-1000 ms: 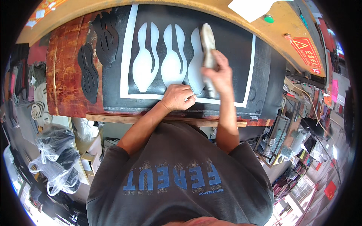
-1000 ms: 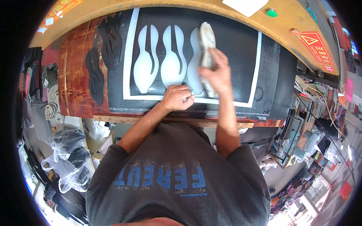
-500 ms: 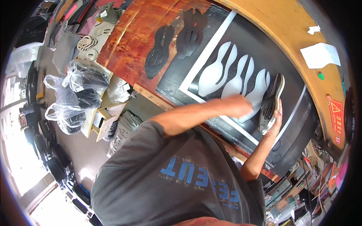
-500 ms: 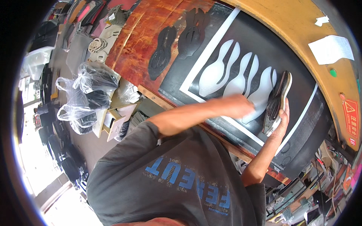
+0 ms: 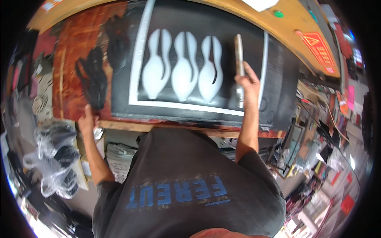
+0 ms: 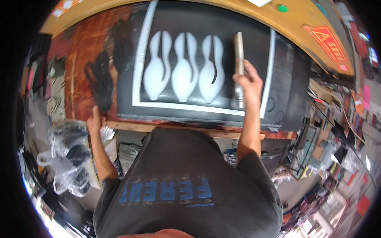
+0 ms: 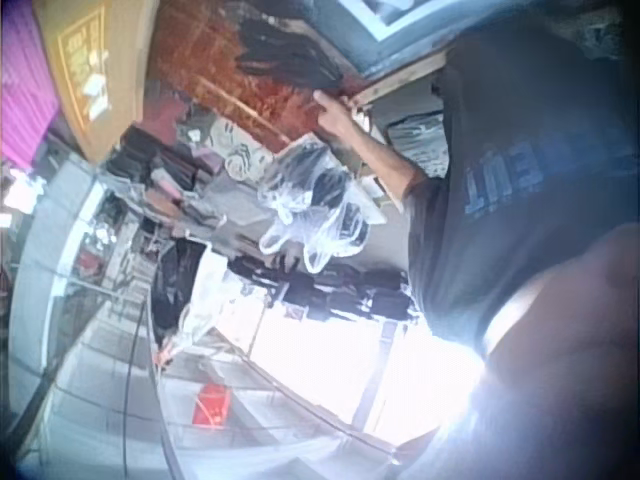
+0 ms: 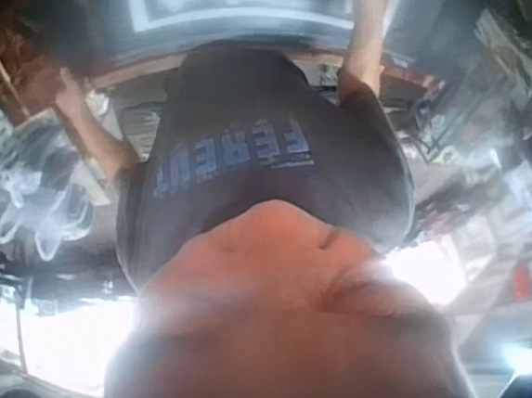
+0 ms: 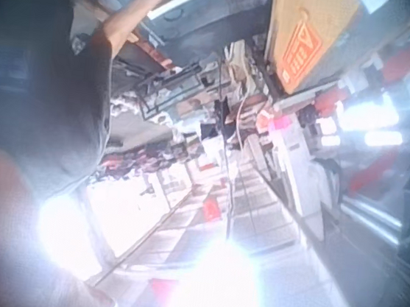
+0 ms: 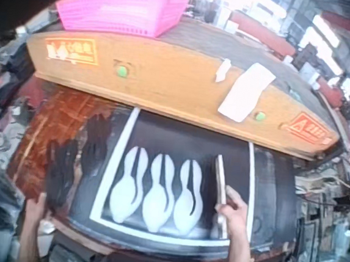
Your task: The person places black insoles into a clear plastic bag, ties the bag, and then arranges white insole templates on a black sheet. The person also handles a large black sheet and places it on the work surface.
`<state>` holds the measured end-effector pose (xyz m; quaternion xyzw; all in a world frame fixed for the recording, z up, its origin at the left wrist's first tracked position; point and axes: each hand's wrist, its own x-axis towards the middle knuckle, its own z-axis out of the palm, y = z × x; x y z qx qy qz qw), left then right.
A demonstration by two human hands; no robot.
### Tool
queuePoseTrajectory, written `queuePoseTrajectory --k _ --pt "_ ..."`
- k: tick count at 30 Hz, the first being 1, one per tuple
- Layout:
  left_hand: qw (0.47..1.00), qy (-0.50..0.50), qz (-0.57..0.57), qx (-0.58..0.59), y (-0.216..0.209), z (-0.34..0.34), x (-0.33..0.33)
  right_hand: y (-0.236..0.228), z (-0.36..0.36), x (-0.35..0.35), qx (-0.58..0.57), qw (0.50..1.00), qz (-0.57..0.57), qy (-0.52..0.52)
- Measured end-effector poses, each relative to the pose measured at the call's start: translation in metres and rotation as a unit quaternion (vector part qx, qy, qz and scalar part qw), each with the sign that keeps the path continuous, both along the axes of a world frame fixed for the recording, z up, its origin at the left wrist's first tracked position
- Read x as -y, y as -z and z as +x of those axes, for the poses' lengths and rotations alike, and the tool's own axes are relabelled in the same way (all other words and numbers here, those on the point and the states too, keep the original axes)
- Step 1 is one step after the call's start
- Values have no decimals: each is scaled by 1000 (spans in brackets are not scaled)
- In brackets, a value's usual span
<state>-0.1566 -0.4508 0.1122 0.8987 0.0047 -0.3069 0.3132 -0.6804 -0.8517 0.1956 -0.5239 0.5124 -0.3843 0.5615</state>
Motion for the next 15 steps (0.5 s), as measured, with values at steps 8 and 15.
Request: queuePoseTrajectory --k 8,15 --pt "977 148 -74 133 1 -59 92 41 27 12 -497 827 -259 -45" --pt "841 444 -295 95 -45 -186 247 46 20 71 -402 887 -224 41"
